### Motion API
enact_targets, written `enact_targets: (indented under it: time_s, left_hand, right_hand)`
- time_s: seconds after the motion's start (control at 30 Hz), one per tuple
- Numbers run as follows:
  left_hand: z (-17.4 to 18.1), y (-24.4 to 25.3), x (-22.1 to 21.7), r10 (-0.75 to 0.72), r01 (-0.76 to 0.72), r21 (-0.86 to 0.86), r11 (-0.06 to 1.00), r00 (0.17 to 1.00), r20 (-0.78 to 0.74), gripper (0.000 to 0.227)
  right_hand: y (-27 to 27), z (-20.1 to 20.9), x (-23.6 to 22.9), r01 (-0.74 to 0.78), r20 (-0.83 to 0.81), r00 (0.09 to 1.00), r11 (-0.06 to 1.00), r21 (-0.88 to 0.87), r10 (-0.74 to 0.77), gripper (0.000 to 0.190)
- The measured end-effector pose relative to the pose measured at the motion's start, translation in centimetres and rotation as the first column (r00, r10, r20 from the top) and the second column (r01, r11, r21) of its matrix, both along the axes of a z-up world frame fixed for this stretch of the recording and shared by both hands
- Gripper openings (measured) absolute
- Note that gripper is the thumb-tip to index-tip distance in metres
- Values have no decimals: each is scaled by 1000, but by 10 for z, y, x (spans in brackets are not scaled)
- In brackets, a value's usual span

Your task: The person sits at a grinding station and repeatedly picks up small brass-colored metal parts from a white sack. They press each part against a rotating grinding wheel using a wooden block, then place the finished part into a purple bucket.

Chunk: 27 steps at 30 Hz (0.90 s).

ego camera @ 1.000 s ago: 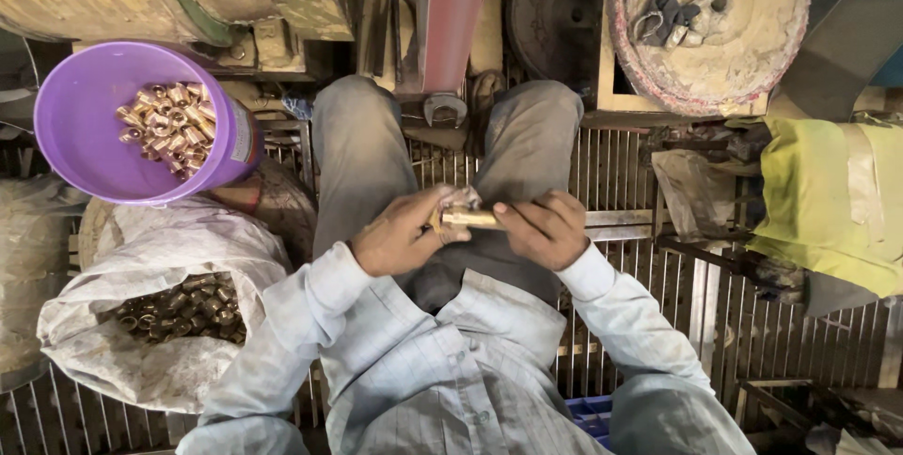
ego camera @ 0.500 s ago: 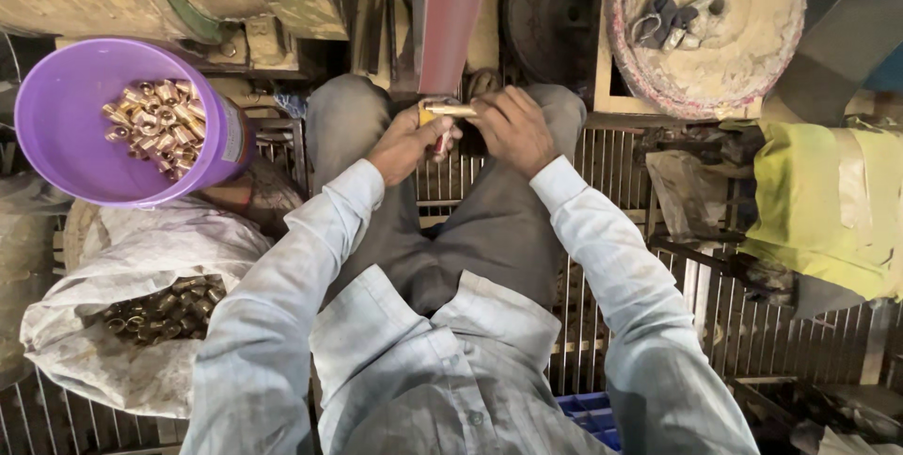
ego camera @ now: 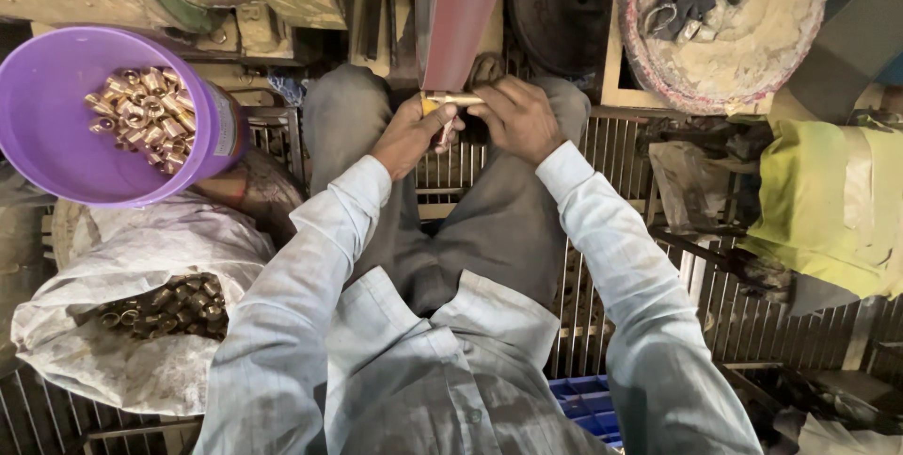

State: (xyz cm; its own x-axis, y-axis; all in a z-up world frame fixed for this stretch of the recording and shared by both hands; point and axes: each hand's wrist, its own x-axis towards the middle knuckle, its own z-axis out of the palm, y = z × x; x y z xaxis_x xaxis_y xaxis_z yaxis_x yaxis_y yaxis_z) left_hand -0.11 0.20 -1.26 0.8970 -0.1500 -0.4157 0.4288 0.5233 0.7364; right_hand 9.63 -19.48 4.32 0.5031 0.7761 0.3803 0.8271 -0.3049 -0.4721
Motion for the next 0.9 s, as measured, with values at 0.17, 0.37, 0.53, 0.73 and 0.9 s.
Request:
enact_targets:
  time_s: [0.17,0.37,0.53,0.73,0.9]
  left_hand:
    - [3,1,0,-10,10,22,1000,1000,-18,27]
    - [1,-2,1,12,-11,24,1000,1000,-23,29]
    - [-5,-2,0,16,-12,67,998,999,-49,28]
    - [-3,-1,1,7,-6,36,999,1000,-23,25]
    - [31,8,-26,-66,46,121,992,984,166,32]
  right_hand:
    - [0,-10,11,-29,-192,981,999,36,35,19]
    - [-3,-19,23,-16,-452,892,997,-82,-23,19]
    - [-3,-37,38,-57,-736,670,982,-180,-96,28]
    - [-1,-34,56,-100,-951,-258,984,-149,-170,34]
    - [-6,7,21,-144,-919,-377,987,-67,-117,46]
